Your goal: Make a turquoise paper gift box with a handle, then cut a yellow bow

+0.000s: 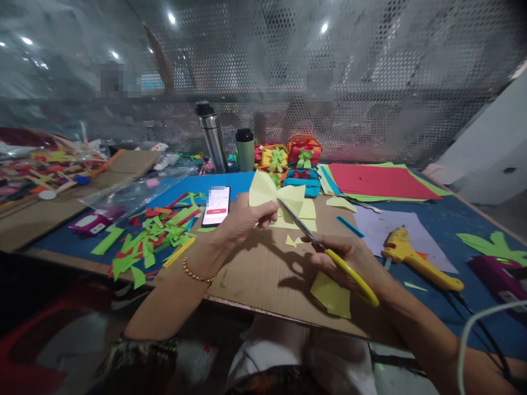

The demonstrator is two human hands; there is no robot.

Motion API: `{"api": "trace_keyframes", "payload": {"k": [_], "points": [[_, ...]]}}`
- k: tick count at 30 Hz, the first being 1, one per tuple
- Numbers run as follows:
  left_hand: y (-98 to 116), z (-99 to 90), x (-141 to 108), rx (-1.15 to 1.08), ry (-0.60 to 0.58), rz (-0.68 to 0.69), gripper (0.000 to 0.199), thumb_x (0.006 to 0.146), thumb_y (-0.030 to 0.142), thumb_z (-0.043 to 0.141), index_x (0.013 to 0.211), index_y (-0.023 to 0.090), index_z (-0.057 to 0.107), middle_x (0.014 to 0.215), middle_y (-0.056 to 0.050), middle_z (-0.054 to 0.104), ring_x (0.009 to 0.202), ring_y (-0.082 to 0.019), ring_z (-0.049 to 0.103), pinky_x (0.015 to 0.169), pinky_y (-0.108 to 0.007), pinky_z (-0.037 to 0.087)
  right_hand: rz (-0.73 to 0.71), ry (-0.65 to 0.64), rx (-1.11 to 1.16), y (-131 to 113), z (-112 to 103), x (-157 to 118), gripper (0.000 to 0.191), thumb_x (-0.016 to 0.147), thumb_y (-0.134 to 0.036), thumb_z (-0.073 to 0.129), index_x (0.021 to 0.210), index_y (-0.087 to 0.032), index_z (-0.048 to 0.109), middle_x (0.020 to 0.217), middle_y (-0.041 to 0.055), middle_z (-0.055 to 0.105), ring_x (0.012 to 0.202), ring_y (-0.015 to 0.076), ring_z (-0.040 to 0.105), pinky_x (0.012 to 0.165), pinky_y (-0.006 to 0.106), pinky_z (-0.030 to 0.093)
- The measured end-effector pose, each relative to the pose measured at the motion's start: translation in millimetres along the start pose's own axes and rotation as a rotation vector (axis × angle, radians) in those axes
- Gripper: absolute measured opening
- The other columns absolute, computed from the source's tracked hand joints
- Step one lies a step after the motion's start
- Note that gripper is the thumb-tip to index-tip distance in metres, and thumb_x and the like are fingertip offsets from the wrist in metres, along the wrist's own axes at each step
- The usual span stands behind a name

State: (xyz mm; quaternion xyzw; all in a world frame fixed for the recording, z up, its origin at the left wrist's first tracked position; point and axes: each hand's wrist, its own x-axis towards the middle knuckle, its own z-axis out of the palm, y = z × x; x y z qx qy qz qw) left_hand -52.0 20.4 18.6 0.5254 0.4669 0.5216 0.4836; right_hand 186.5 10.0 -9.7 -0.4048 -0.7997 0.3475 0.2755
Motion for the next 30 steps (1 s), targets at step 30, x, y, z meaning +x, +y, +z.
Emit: {"api": "trace_keyframes", "payload": {"k": [30], "points": [[-8.2, -11.3, 12.7, -0.012, 0.163, 0.065, 0.010, 0.062, 0.025, 0.068, 0.058, 0.019, 0.060, 0.054, 0.001, 0.056, 0.051, -0.010, 0.047, 0.051, -0.025, 0.040, 0.041, -0.152, 0.192, -4.2, -4.7, -3.1, 0.064, 0.081, -0.071, 0.070, 0.106, -0.013, 0.081, 0.071, 0.0037, 0.062, 0.062, 0.0135, 0.049, 0.053, 0.026, 0.039]]}}
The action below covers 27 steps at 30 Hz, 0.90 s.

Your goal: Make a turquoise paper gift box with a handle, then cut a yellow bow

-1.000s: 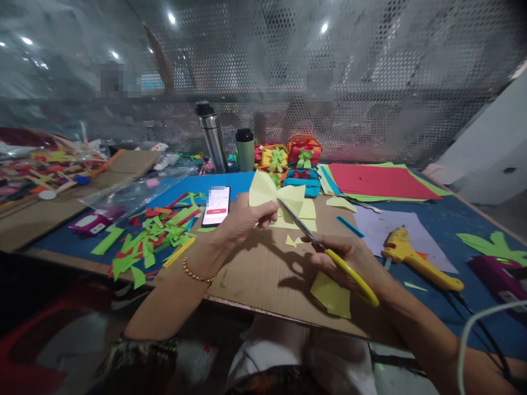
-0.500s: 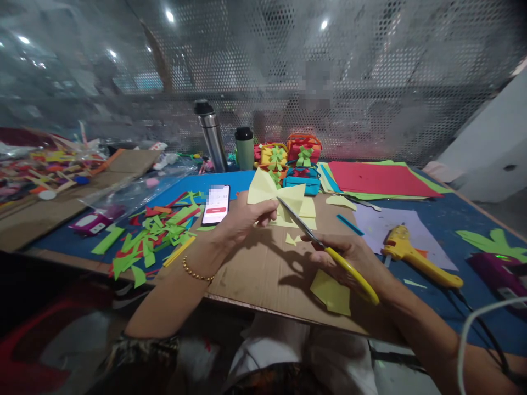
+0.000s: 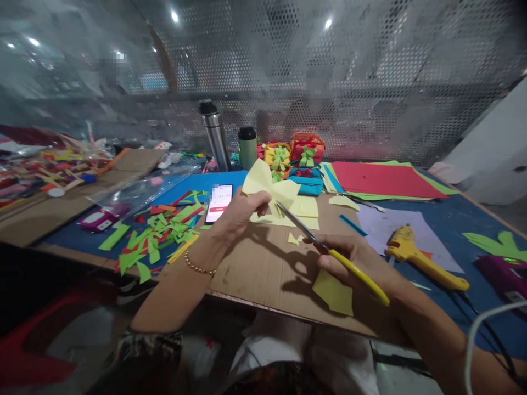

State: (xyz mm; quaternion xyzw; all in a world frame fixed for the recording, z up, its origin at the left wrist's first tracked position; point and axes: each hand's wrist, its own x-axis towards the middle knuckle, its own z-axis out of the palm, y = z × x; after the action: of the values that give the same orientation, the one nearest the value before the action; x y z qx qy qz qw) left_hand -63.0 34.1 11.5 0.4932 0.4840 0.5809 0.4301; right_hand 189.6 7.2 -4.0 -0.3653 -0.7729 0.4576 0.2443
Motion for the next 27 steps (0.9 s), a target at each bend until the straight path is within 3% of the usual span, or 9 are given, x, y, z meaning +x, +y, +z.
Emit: {"api": "trace_keyframes", "payload": {"k": [2, 5, 9, 15, 21, 27], "points": [[0.5, -4.3, 5.2, -0.055, 0.051, 0.029, 0.008, 0.058, 0.024, 0.066, 0.059, 0.018, 0.060, 0.057, 0.001, 0.058, 0.054, -0.011, 0.049, 0.052, -0.026, 0.043, 0.016, -0.024, -0.007, -3.3, -3.9, -2.6, 0.065, 0.079, -0.072, 0.072, 0.104, -0.013, 0.082, 0.074, 0.0059, 0.065, 0.064, 0.0147, 0.051, 0.054, 0.026, 0.041], [5.4, -8.8, 10.0, -0.142, 0.103, 0.038, 0.011, 0.053, 0.024, 0.065, 0.061, 0.018, 0.060, 0.060, 0.003, 0.057, 0.055, -0.011, 0.050, 0.052, -0.026, 0.046, 0.037, 0.003, -0.007, -3.4, -9.6, -5.7, 0.072, 0.080, -0.077, 0.069, 0.108, -0.012, 0.081, 0.069, 0.0046, 0.060, 0.056, 0.0125, 0.044, 0.045, 0.026, 0.033], [13.9, -12.3, 10.4, -0.165, 0.101, 0.068, 0.016, 0.049, 0.023, 0.066, 0.064, 0.018, 0.061, 0.061, 0.004, 0.055, 0.057, -0.010, 0.050, 0.052, -0.024, 0.045, 0.024, 0.027, 0.076, 5.5, -12.1, -6.7, 0.079, 0.081, -0.081, 0.066, 0.115, -0.011, 0.078, 0.067, 0.0024, 0.055, 0.052, 0.0103, 0.039, 0.042, 0.025, 0.030], [14.2, -14.9, 5.1, -0.111, -0.068, 0.103, 0.014, 0.056, 0.024, 0.065, 0.065, 0.019, 0.057, 0.062, 0.005, 0.055, 0.059, -0.010, 0.052, 0.058, -0.025, 0.049, -0.045, -0.002, 0.138, 12.7, -8.6, -7.5, 0.079, 0.083, -0.080, 0.066, 0.116, -0.009, 0.077, 0.069, 0.0009, 0.051, 0.049, 0.0080, 0.035, 0.038, 0.024, 0.027], [5.8, -15.9, -1.2, -0.032, -0.187, 0.099, 0.014, 0.063, 0.021, 0.066, 0.076, 0.018, 0.060, 0.067, 0.004, 0.057, 0.062, -0.011, 0.051, 0.060, -0.026, 0.049, -0.006, -0.062, 0.124, 9.1, -7.2, -5.8, 0.075, 0.084, -0.074, 0.070, 0.121, -0.010, 0.075, 0.066, -0.0017, 0.047, 0.051, 0.0084, 0.035, 0.041, 0.023, 0.028], [7.3, -18.6, -3.2, 0.073, -0.224, 0.077, 0.012, 0.065, 0.022, 0.064, 0.073, 0.019, 0.055, 0.067, 0.003, 0.051, 0.063, -0.012, 0.047, 0.057, -0.027, 0.041, -0.045, -0.077, 0.066, 6.6, -8.3, -5.9, 0.062, 0.086, -0.071, 0.069, 0.103, -0.012, 0.079, 0.068, 0.0000, 0.049, 0.053, 0.0081, 0.032, 0.043, 0.023, 0.025]]}}
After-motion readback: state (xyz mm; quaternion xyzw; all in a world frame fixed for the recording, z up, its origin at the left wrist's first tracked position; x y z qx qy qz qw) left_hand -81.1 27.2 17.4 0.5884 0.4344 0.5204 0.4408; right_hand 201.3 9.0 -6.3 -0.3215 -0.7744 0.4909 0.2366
